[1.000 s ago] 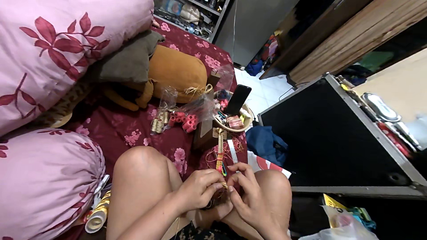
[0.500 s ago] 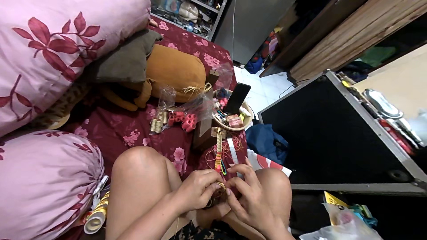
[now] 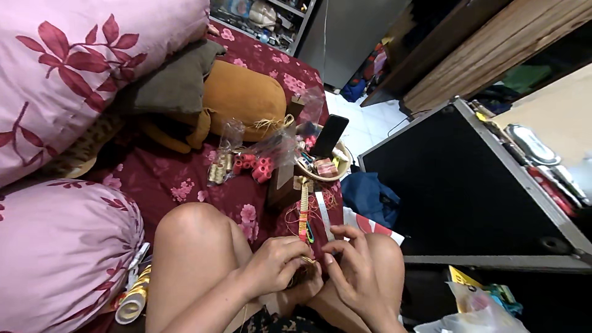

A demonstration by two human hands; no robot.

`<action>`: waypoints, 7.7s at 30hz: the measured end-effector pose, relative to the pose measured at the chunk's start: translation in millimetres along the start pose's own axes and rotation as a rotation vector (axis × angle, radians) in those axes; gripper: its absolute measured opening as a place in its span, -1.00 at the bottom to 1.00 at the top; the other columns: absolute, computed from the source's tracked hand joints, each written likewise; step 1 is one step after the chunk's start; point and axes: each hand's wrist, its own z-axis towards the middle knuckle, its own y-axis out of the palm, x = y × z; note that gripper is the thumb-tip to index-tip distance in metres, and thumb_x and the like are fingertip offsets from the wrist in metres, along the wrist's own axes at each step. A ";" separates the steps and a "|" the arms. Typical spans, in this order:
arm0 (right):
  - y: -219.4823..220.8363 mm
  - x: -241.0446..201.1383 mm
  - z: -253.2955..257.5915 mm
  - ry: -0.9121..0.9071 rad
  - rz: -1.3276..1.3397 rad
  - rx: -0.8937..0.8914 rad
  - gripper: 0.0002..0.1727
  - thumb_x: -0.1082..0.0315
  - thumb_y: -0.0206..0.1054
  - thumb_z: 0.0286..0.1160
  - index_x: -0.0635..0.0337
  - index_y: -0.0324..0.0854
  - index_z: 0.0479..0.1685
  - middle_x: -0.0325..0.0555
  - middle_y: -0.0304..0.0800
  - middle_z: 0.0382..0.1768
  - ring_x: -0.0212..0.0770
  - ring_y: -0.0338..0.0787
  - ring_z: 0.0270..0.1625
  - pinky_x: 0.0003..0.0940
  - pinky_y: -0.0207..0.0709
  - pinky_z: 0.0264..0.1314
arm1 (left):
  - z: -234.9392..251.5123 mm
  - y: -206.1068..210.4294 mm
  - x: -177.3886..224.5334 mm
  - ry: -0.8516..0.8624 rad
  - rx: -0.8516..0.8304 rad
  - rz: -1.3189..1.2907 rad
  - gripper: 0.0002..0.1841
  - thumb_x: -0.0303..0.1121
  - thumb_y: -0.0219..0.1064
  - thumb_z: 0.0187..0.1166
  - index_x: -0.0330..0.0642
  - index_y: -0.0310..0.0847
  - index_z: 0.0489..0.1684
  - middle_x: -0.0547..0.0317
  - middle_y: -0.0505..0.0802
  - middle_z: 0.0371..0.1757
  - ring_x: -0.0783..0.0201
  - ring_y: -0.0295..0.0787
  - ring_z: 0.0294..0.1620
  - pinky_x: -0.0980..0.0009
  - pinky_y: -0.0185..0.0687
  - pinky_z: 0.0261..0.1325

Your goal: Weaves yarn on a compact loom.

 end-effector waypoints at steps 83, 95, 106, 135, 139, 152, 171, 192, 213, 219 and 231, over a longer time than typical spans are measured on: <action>4.7 -10.5 -23.7 0.154 0.135 0.034 -0.80 0.11 0.25 0.52 0.01 0.49 -0.33 -0.24 0.56 0.22 -0.62 0.50 0.36 -0.77 0.43 0.29 | -0.7 12.2 15.9 -0.432 -0.041 -0.188 -0.76 -0.42 0.22 0.63 -0.41 0.63 -0.41 0.14 0.56 -0.66 0.52 0.35 -0.65 0.63 0.24 -0.52; 3.1 -12.2 -22.8 0.206 0.171 0.081 -0.80 0.09 0.22 0.59 -0.03 0.55 -0.27 -0.32 0.58 0.22 -0.62 0.50 0.39 -0.73 0.44 0.35 | -0.9 11.2 15.0 -0.420 -0.042 -0.187 -0.75 -0.42 0.21 0.62 -0.40 0.62 -0.44 0.16 0.54 -0.67 0.53 0.31 -0.65 0.64 0.19 -0.53; -1.5 -12.2 -20.5 0.300 0.238 0.125 -0.76 0.06 0.17 0.67 -0.03 0.61 -0.19 -0.34 0.60 0.23 -0.56 0.50 0.42 -0.64 0.43 0.43 | -0.5 10.9 15.5 -0.421 -0.042 -0.185 -0.75 -0.42 0.22 0.62 -0.40 0.62 -0.45 0.17 0.51 -0.68 0.53 0.30 -0.65 0.64 0.18 -0.53; 4.0 1.3 -30.2 -0.044 -0.039 -0.009 -0.79 -0.03 0.25 0.61 -0.15 0.54 -0.20 -0.38 0.53 0.32 -0.45 0.37 0.63 -0.19 0.09 0.85 | -1.0 11.7 12.5 -0.376 -0.044 -0.170 -0.74 -0.41 0.20 0.63 -0.37 0.59 -0.48 0.19 0.48 -0.69 0.53 0.29 -0.66 0.65 0.15 -0.55; 7.6 7.3 -29.1 -0.061 -0.048 -0.005 -0.76 -0.04 0.20 0.70 -0.15 0.53 -0.24 -0.38 0.55 0.25 -0.47 0.44 0.55 -0.22 0.13 0.82 | -0.8 10.6 13.3 -0.379 -0.045 -0.183 -0.74 -0.40 0.20 0.64 -0.37 0.59 -0.47 0.21 0.46 -0.70 0.56 0.26 -0.66 0.67 0.12 -0.55; -7.3 -0.7 -27.9 0.092 0.138 -0.049 -0.54 -0.21 -0.10 0.81 -0.06 0.48 -0.03 -0.31 0.52 0.21 -0.56 0.50 0.42 -0.61 0.41 0.46 | 0.1 8.5 15.4 -0.414 -0.064 -0.189 -0.74 -0.40 0.20 0.64 -0.40 0.60 -0.44 0.19 0.49 -0.67 0.53 0.29 -0.64 0.63 0.16 -0.53; -4.9 -11.3 -17.9 0.388 1.172 -0.042 -0.70 -0.12 0.24 0.61 -0.33 0.87 -0.09 -0.49 0.73 0.34 -0.36 0.57 0.52 -0.32 0.36 0.64 | -0.2 9.9 13.2 -0.415 -0.077 -0.172 -0.75 -0.41 0.19 0.62 -0.39 0.59 -0.46 0.18 0.48 -0.69 0.51 0.28 -0.65 0.62 0.16 -0.53; -59.1 8.2 -49.7 0.151 -0.020 0.202 -0.78 0.03 0.27 0.67 -0.11 0.70 -0.18 -0.43 0.65 0.13 -0.62 0.60 0.27 -0.63 0.53 0.32 | -1.0 17.0 13.0 -0.448 -0.065 0.004 -0.72 -0.37 0.19 0.64 -0.41 0.65 -0.41 0.06 0.60 -0.64 0.35 0.44 -0.63 0.45 0.37 -0.48; -2.0 -21.3 -55.0 0.015 -0.139 -0.103 -0.75 0.03 0.29 0.60 -0.08 0.68 -0.36 -0.17 0.72 -0.10 -0.27 0.66 0.10 -0.38 0.45 0.27 | 9.9 11.7 28.9 -0.717 -0.161 -0.298 -0.77 -0.37 0.09 0.77 -0.34 0.58 -0.21 0.28 0.65 -0.60 0.55 0.57 -0.61 0.60 0.54 -0.39; 5.1 -17.3 -53.1 -0.007 -0.142 -0.085 -0.73 0.02 0.29 0.57 -0.10 0.68 -0.41 -0.18 0.72 -0.15 -0.26 0.67 0.08 -0.37 0.45 0.25 | 8.2 7.5 28.6 -0.736 -0.228 -0.378 -0.84 -0.38 0.26 0.65 -0.33 0.54 -0.21 0.34 0.52 -0.57 0.55 0.43 -0.59 0.60 0.39 -0.42; 8.1 -18.9 -26.1 0.406 0.299 -0.064 -0.78 0.27 0.37 0.45 0.25 0.80 -0.30 -0.08 0.73 0.13 -0.53 0.66 0.22 -0.68 0.56 0.22 | 3.4 10.0 24.5 -0.557 -0.227 -0.180 -0.81 -0.44 0.25 0.59 -0.44 0.60 -0.31 0.13 0.51 -0.62 0.39 0.35 -0.59 0.47 0.27 -0.45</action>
